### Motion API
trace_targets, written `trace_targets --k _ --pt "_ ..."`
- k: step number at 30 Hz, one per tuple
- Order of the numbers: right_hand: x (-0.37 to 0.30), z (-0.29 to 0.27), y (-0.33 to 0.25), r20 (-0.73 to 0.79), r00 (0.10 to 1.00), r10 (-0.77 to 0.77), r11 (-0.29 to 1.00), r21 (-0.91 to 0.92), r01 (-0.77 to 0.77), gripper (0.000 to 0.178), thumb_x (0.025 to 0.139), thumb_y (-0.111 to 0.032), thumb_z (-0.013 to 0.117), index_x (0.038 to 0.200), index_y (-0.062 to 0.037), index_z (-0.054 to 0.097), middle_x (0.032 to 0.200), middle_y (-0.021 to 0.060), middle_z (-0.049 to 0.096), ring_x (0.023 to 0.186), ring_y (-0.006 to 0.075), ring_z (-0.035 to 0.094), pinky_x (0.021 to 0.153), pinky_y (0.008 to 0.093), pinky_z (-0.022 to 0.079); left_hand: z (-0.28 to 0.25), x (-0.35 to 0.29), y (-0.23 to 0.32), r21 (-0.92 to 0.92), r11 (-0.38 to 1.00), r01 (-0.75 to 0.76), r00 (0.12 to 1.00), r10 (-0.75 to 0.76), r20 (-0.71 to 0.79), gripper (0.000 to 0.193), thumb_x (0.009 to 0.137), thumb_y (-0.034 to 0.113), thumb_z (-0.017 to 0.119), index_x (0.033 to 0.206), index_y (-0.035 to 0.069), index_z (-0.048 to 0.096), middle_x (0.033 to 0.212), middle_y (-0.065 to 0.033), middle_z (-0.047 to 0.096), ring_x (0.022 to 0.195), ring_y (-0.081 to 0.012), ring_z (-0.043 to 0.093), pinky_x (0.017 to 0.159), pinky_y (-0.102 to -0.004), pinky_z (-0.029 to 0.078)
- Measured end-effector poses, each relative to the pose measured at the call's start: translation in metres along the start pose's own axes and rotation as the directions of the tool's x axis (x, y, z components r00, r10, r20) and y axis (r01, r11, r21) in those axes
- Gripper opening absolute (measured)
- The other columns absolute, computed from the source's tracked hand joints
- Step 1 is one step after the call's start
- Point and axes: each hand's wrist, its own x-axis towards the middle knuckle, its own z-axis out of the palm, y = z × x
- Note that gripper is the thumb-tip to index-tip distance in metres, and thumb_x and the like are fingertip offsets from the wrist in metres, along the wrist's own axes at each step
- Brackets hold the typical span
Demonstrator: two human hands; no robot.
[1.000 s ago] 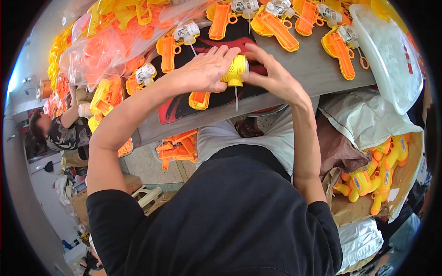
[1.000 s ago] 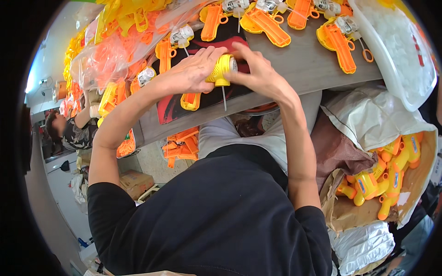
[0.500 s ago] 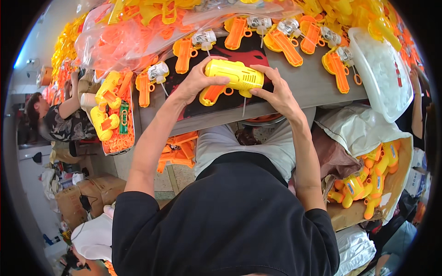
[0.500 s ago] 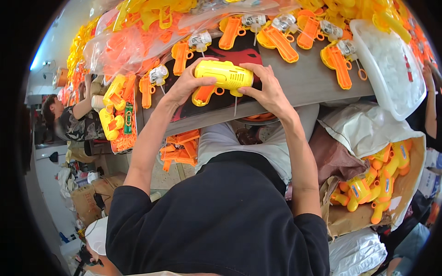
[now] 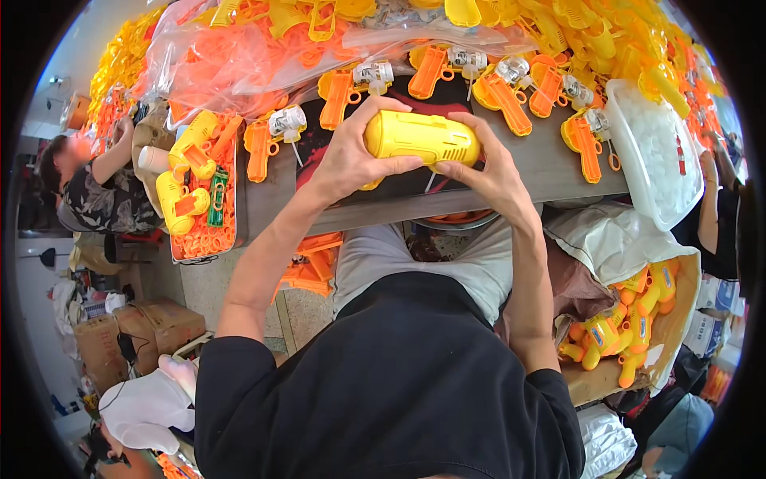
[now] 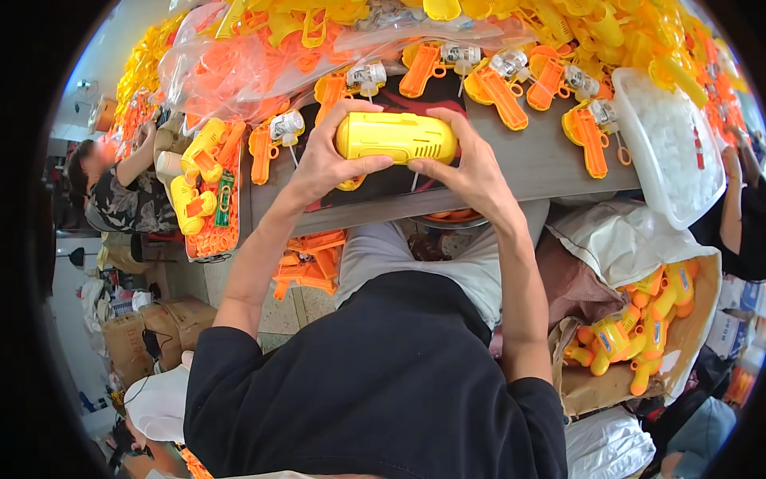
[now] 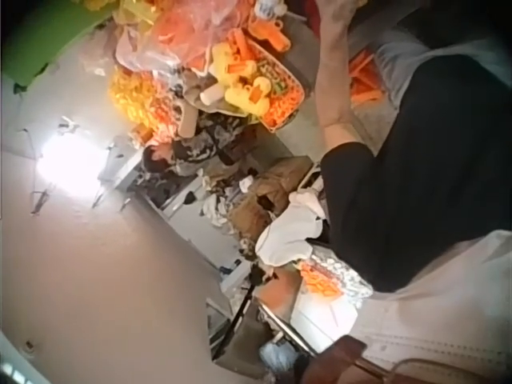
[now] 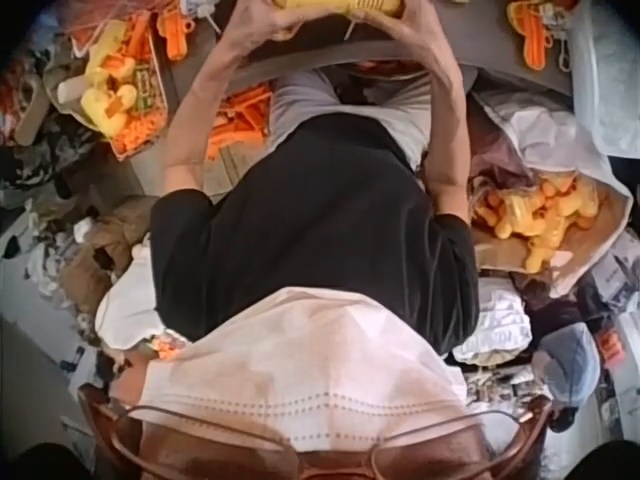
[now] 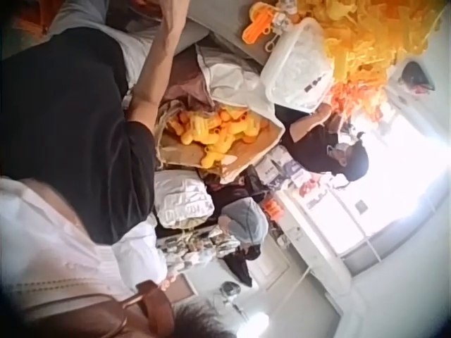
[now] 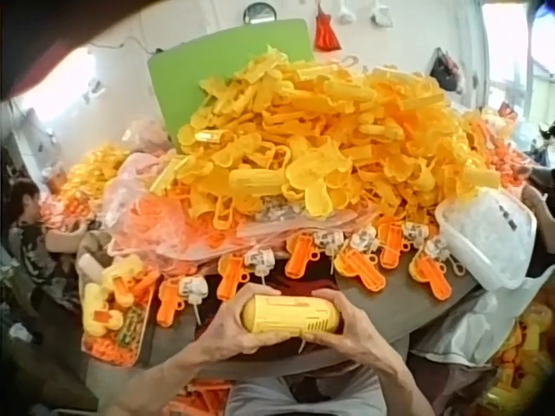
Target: The recorder is assembling and inspecting various yellow and orange plastic toy guns at a workbench.
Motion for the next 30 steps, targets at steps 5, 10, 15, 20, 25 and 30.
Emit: trace_targets --k 5,10,15,20,25,30 --pt "-0.001 0.003 -0.011 -0.07 0.994 -0.084 0.995 -0.054 0.08 0.066 0.072 -0.011 0.088 0.129 -0.0024 0.055 0.117 0.0072 0.062 0.107 0.0149 0.06 0.094 0.0298 0.049 -0.021 0.0 -0.002 0.347 0.927 -0.142 0.986 0.101 0.133 0.066 0.069 0.021 0.09 0.122 0.007 0.052 0.111 -0.0102 0.064 0.104 -0.0259 0.064 0.089 -0.0374 0.051" --pt "0.006 0.003 -0.045 -0.043 0.971 -0.237 0.894 -0.401 0.2 0.069 0.072 -0.01 0.087 0.131 -0.0026 0.053 0.125 0.0084 0.061 0.112 0.0202 0.06 0.099 0.0336 0.048 -0.006 0.019 0.03 0.63 0.707 -0.323 0.942 0.173 0.288 0.077 0.066 0.029 0.086 0.131 0.008 0.052 0.111 -0.0156 0.066 0.102 -0.0351 0.065 0.086 -0.0431 0.052" --pt "-0.003 0.004 -0.032 -0.241 0.946 -0.218 0.933 0.232 0.275 0.078 0.082 -0.006 0.078 0.147 -0.0038 0.037 0.153 0.0134 0.037 0.127 0.0241 0.053 0.109 0.0399 0.044 -0.022 0.024 0.011 0.173 0.978 -0.119 0.987 0.098 0.126 0.073 0.072 0.019 0.086 0.135 0.003 0.053 0.112 -0.0123 0.07 0.1 -0.0226 0.069 0.091 -0.0349 0.054" --pt "-0.025 0.022 -0.001 0.045 0.999 0.03 0.898 0.437 -0.047 0.049 0.098 -0.022 0.066 0.137 0.001 0.05 0.127 0.0099 0.061 0.118 0.0162 0.058 0.1 0.0307 0.046 -0.023 0.007 -0.021 -0.343 0.939 -0.013 0.999 -0.003 -0.045 0.069 0.074 0.009 0.086 0.133 -0.001 0.052 0.121 -0.0097 0.067 0.108 -0.0167 0.066 0.098 -0.0327 0.052" --pt "-0.023 0.012 -0.017 0.07 0.997 0.036 0.934 0.353 -0.058 0.053 0.095 -0.02 0.07 0.14 -0.0005 0.048 0.129 0.0107 0.059 0.117 0.0144 0.057 0.096 0.0285 0.048 -0.019 0.004 -0.04 -0.502 0.862 -0.065 0.993 0.004 -0.122 0.068 0.073 0.009 0.087 0.131 -0.001 0.052 0.12 -0.0105 0.067 0.106 -0.0181 0.066 0.097 -0.0329 0.052" --pt "-0.029 0.03 -0.011 -0.138 0.99 -0.009 0.927 0.369 0.06 0.056 0.092 -0.016 0.074 0.139 -0.0013 0.048 0.12 0.0119 0.063 0.108 0.0154 0.063 0.092 0.0294 0.051 -0.01 0.006 -0.043 -0.501 0.86 -0.097 0.986 0.014 -0.166 0.065 0.074 0.009 0.087 0.129 -0.001 0.053 0.118 -0.0109 0.067 0.104 -0.0185 0.067 0.095 -0.0333 0.053"
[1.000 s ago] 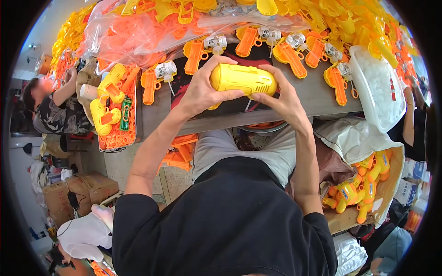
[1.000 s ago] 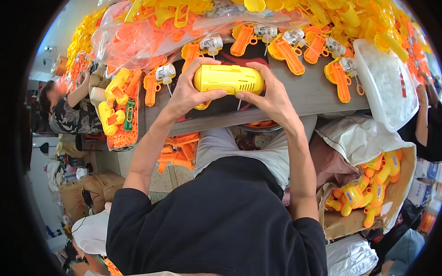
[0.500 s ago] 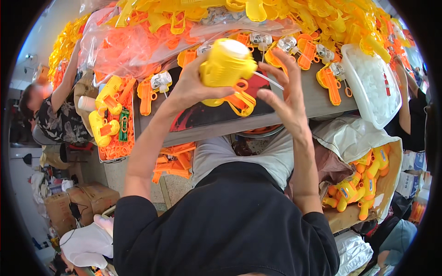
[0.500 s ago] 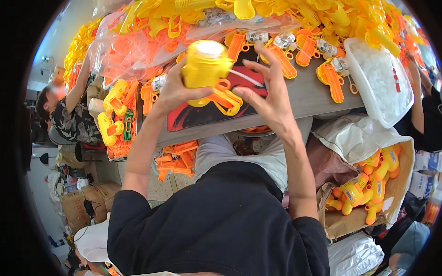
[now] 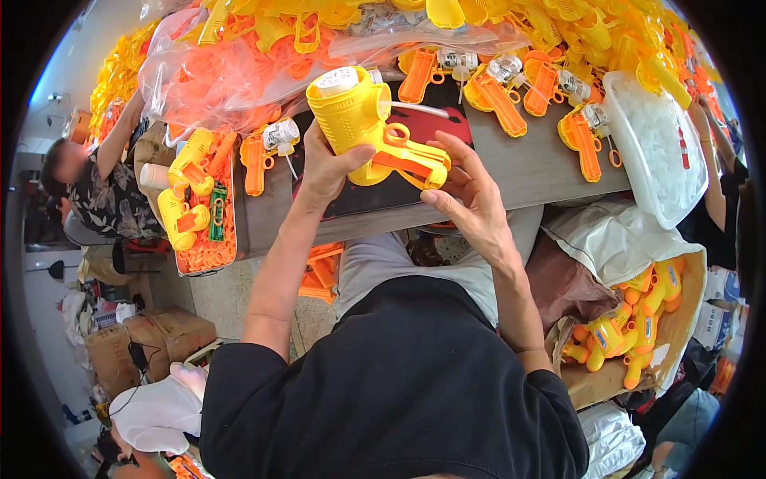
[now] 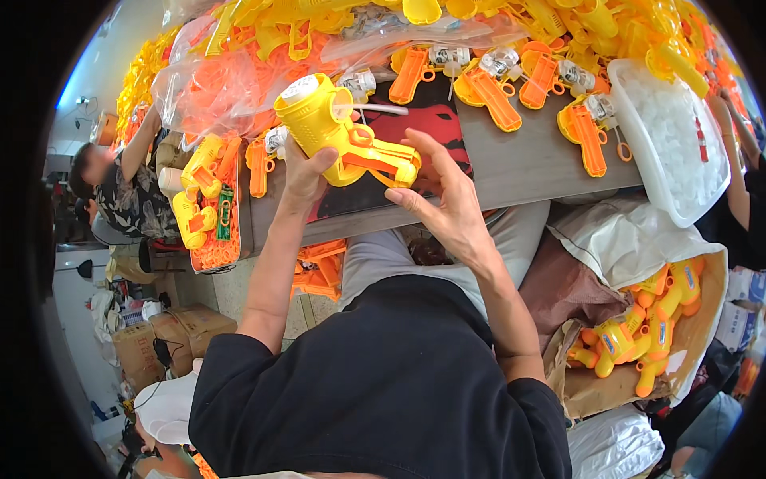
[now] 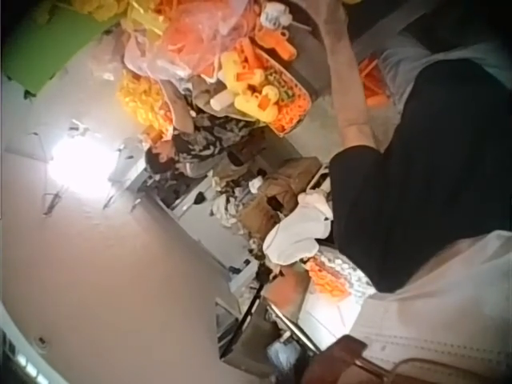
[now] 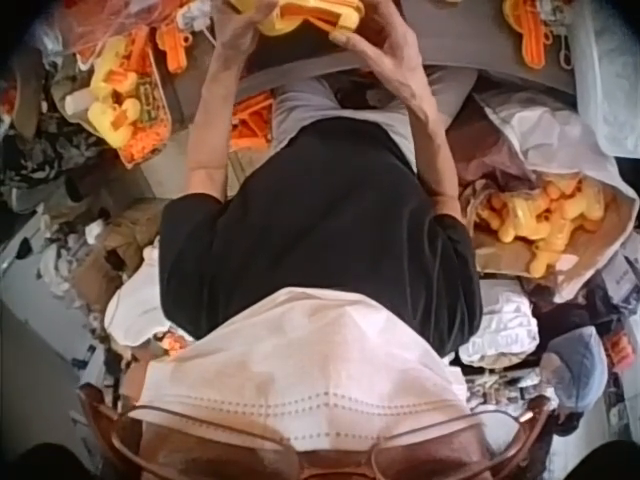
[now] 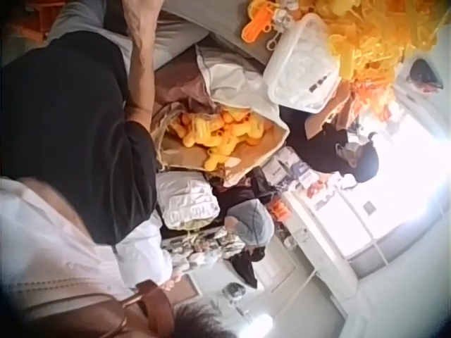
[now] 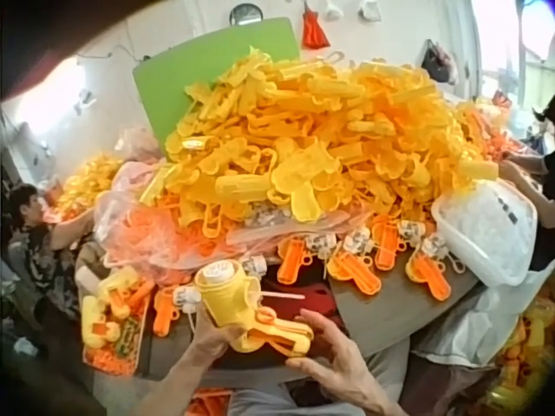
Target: The recorder is assembling and inspecting various yellow and orange plastic toy guns at a workbench.
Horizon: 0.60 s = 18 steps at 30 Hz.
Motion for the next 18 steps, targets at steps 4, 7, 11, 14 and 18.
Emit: trace_targets --k 4,7,11,14,18 --pt "-0.008 0.006 0.012 -0.237 0.97 0.058 0.998 0.018 -0.056 0.04 0.095 -0.018 0.07 0.126 0.0011 0.054 0.108 0.0099 0.067 0.097 0.0145 0.066 0.086 0.0284 0.051 0.005 -0.003 -0.006 0.022 1.0 -0.012 0.995 0.014 -0.099 0.063 0.074 0.008 0.087 0.127 0.0 0.054 0.116 -0.0102 0.068 0.102 -0.0175 0.067 0.093 -0.0325 0.053" --pt "-0.004 0.006 0.024 -0.199 0.954 0.223 0.974 0.004 -0.227 0.031 0.095 -0.028 0.07 0.101 0.0017 0.062 0.078 0.0055 0.068 0.066 0.0107 0.064 0.063 0.0247 0.052 0.017 -0.006 -0.007 0.148 0.988 -0.039 0.988 0.061 -0.145 0.062 0.074 0.006 0.085 0.127 0.0 0.054 0.114 -0.0099 0.069 0.099 -0.0166 0.068 0.09 -0.0315 0.055" --pt "-0.001 -0.003 0.032 -0.196 0.939 0.283 0.951 -0.069 -0.301 0.031 0.096 -0.028 0.069 0.091 0.001 0.062 0.067 0.0048 0.065 0.06 0.007 0.06 0.054 0.0245 0.048 0.03 -0.006 -0.003 0.344 0.936 -0.072 0.982 0.128 -0.141 0.062 0.074 0.004 0.084 0.127 0.0 0.053 0.113 -0.0096 0.069 0.096 -0.0155 0.069 0.089 -0.03 0.055" --pt "0.005 0.007 0.012 -0.232 0.952 0.199 0.959 -0.154 -0.238 0.031 0.1 -0.029 0.064 0.089 0.0001 0.061 0.069 0.0044 0.063 0.059 0.0085 0.057 0.056 0.0232 0.045 0.029 -0.008 -0.001 0.393 0.915 -0.091 0.969 0.172 -0.175 0.063 0.075 0.006 0.084 0.128 0.001 0.051 0.112 -0.0091 0.068 0.096 -0.0152 0.068 0.089 -0.0299 0.055" --pt "0.01 0.004 0.01 -0.191 0.959 0.208 0.967 -0.108 -0.231 0.028 0.1 -0.027 0.064 0.09 -0.0018 0.061 0.071 0.0013 0.061 0.061 0.0065 0.053 0.056 0.0222 0.043 0.022 -0.005 -0.004 0.413 0.899 -0.147 0.95 0.245 -0.194 0.065 0.075 0.009 0.085 0.128 0.001 0.05 0.111 -0.0085 0.067 0.095 -0.0149 0.068 0.087 -0.0302 0.055"
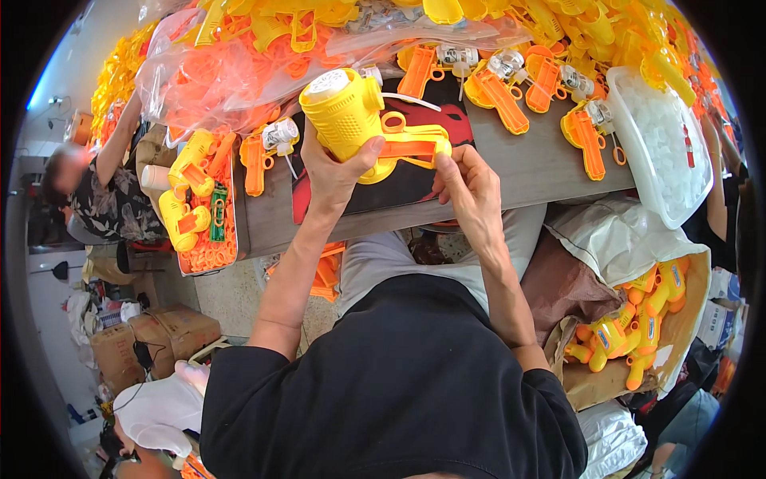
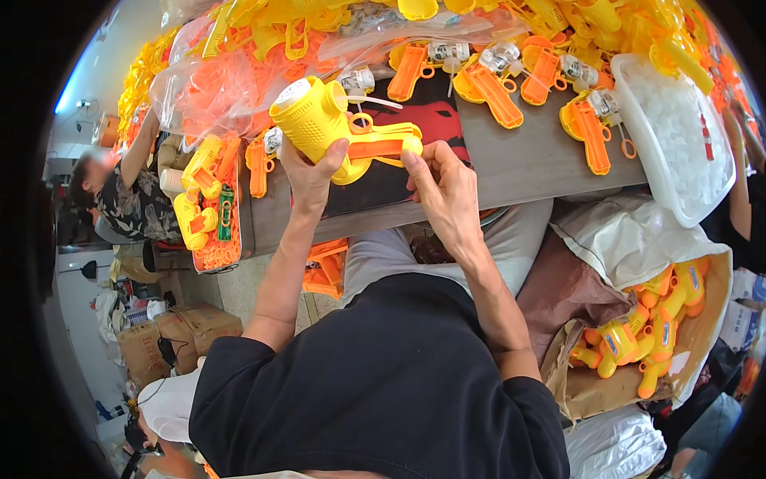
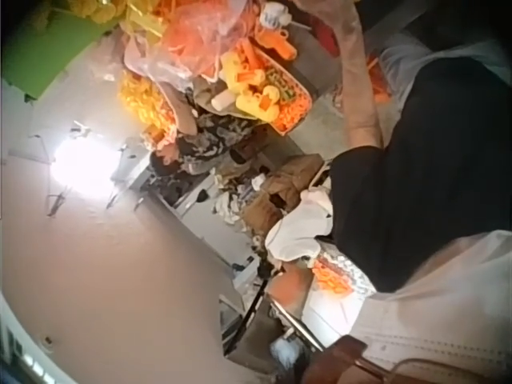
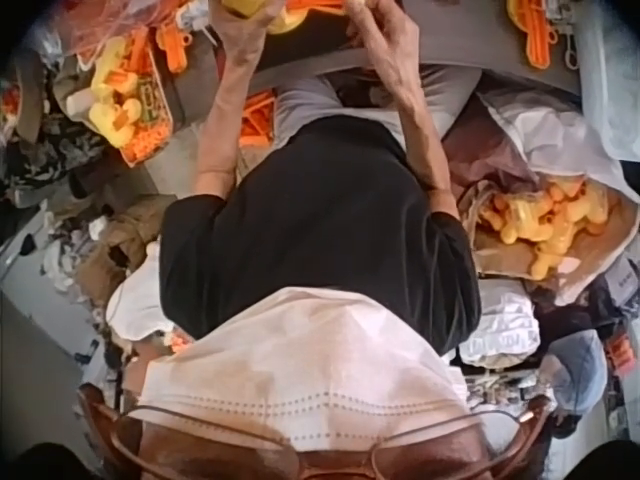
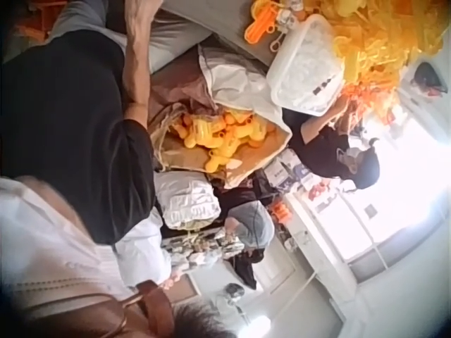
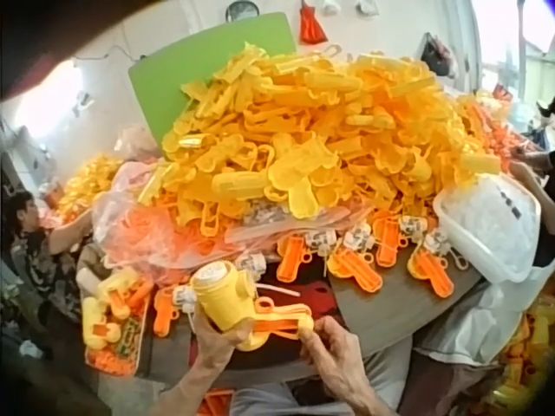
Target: The recorder is assembling and inspecting various yellow and orange plastic toy guns at a workbench.
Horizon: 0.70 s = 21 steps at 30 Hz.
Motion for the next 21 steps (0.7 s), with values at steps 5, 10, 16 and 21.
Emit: trace_targets --k 5,10,16,21 --pt "0.012 0.006 0.026 0.01 0.999 -0.04 0.999 0.038 0.039 0.026 0.097 -0.026 0.067 0.085 -0.0041 0.058 0.069 -0.0029 0.056 0.061 0.0037 0.047 0.055 0.0209 0.037 -0.001 -0.006 0.001 -0.011 1.0 -0.021 0.999 0.021 -0.049 0.064 0.075 0.008 0.084 0.129 0.001 0.05 0.111 -0.0088 0.067 0.094 -0.0154 0.067 0.088 -0.0303 0.054" --pt "-0.001 0.017 0.013 -0.064 0.972 -0.226 0.974 -0.02 0.225 0.028 0.095 -0.021 0.071 0.08 -0.0048 0.054 0.07 -0.0082 0.043 0.064 0.0016 0.035 0.055 0.0212 0.029 -0.009 -0.005 0.001 -0.056 0.996 0.065 0.995 -0.069 -0.075 0.058 0.078 0.008 0.08 0.127 0.0 0.051 0.109 -0.0094 0.068 0.094 -0.0165 0.068 0.089 -0.0314 0.054" --pt "0.005 -0.003 0.004 0.023 0.996 -0.083 0.969 -0.231 0.086 0.024 0.091 -0.02 0.074 0.098 -0.0002 0.062 0.071 -0.0029 0.053 0.066 0.0038 0.043 0.058 0.0228 0.037 -0.012 -0.017 0.004 -0.242 0.969 0.056 0.993 -0.079 -0.087 0.056 0.077 0.008 0.082 0.125 0.0 0.053 0.108 -0.0093 0.068 0.095 -0.0163 0.068 0.086 -0.031 0.055" --pt "0.013 0.005 0.021 0.164 0.976 -0.145 0.96 0.264 0.098 0.046 0.098 -0.019 0.065 0.135 0.0 0.048 0.108 0.0062 0.067 0.096 0.0134 0.064 0.084 0.0286 0.052 0.001 -0.023 0.009 -0.172 0.985 0.005 0.987 -0.033 -0.156 0.061 0.076 0.009 0.083 0.126 0.0 0.05 0.109 -0.0098 0.067 0.095 -0.0167 0.068 0.086 -0.0311 0.055"
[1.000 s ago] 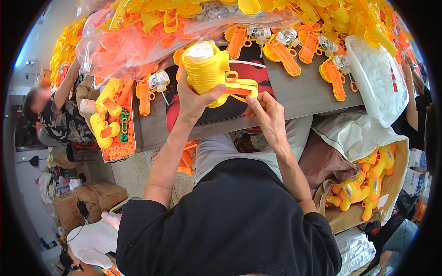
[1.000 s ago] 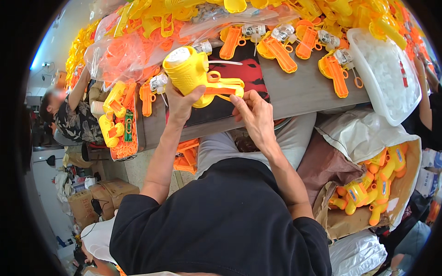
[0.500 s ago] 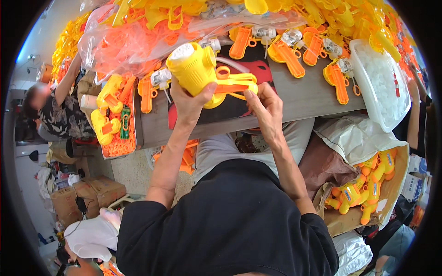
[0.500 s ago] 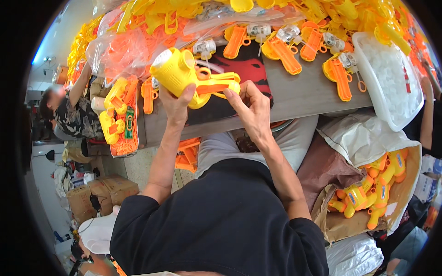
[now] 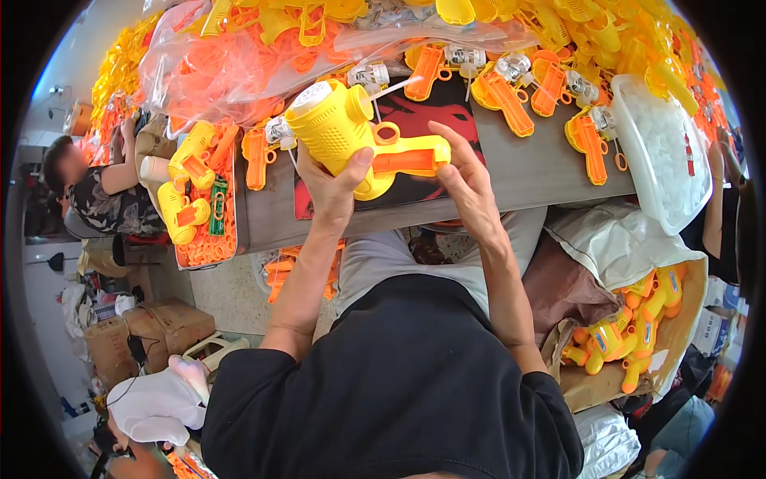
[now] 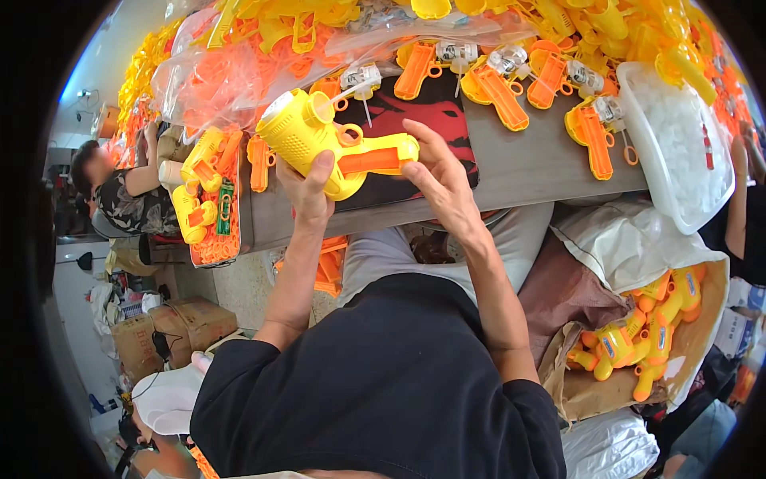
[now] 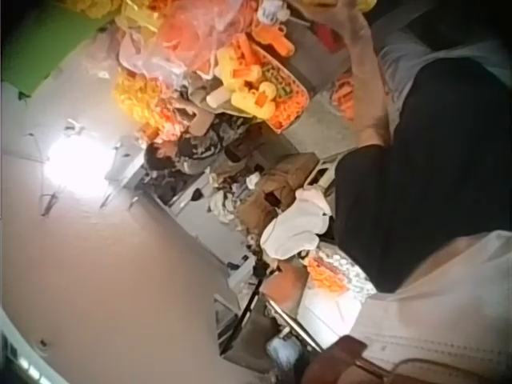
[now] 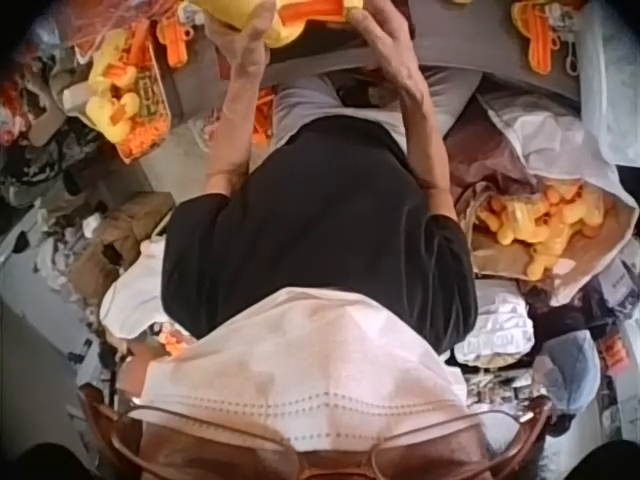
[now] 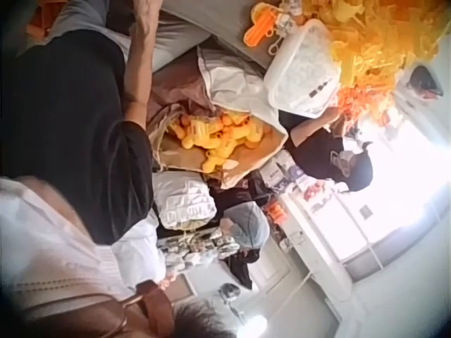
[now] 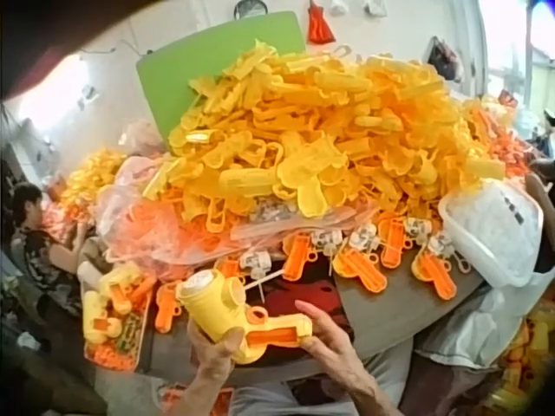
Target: The recorder is assembling and inspecting various yellow and orange plastic toy guns at a workbench.
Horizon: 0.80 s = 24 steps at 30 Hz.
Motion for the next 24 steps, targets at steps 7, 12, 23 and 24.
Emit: trace_targets --k 7,12,23,24 --pt "-0.006 0.016 -0.002 -0.237 0.96 -0.149 0.927 -0.37 0.053 0.042 0.096 -0.022 0.069 0.13 0.0001 0.056 0.093 0.0085 0.072 0.081 0.0146 0.07 0.073 0.0285 0.055 -0.003 0.001 -0.003 0.148 0.985 -0.091 0.995 0.086 0.043 0.074 0.071 0.011 0.087 0.131 0.0 0.045 0.115 -0.0099 0.063 0.101 -0.0181 0.066 0.09 -0.0325 0.055" --pt "0.0 0.009 -0.004 -0.089 0.954 -0.285 0.526 -0.847 0.078 0.028 0.086 -0.023 0.078 0.082 -0.0021 0.06 0.063 0.0069 0.066 0.053 0.014 0.063 0.054 0.0293 0.049 -0.012 -0.003 -0.007 0.221 0.966 -0.134 0.984 0.102 0.148 0.079 0.069 0.013 0.09 0.132 0.0 0.044 0.119 -0.0107 0.061 0.104 -0.0183 0.065 0.092 -0.0333 0.054" --pt "0.002 0.018 -0.012 -0.095 0.901 -0.424 0.596 -0.778 0.198 0.031 0.08 -0.014 0.079 0.068 -0.001 0.054 0.051 0.0052 0.056 0.043 0.0101 0.05 0.047 0.0265 0.043 -0.024 0.001 -0.008 0.163 0.983 -0.087 0.993 0.073 0.091 0.073 0.069 0.016 0.088 0.127 -0.001 0.048 0.114 -0.011 0.065 0.099 -0.0187 0.066 0.09 -0.0332 0.054" --pt "0.005 0.017 -0.012 -0.1 0.916 -0.388 0.613 -0.77 0.176 0.03 0.08 -0.014 0.079 0.069 -0.0012 0.054 0.052 0.0053 0.057 0.045 0.0092 0.051 0.047 0.0265 0.043 -0.022 0.001 -0.003 0.162 0.983 -0.087 0.993 0.073 0.09 0.073 0.069 0.016 0.088 0.127 -0.001 0.048 0.114 -0.011 0.065 0.099 -0.0187 0.066 0.09 -0.0332 0.054"
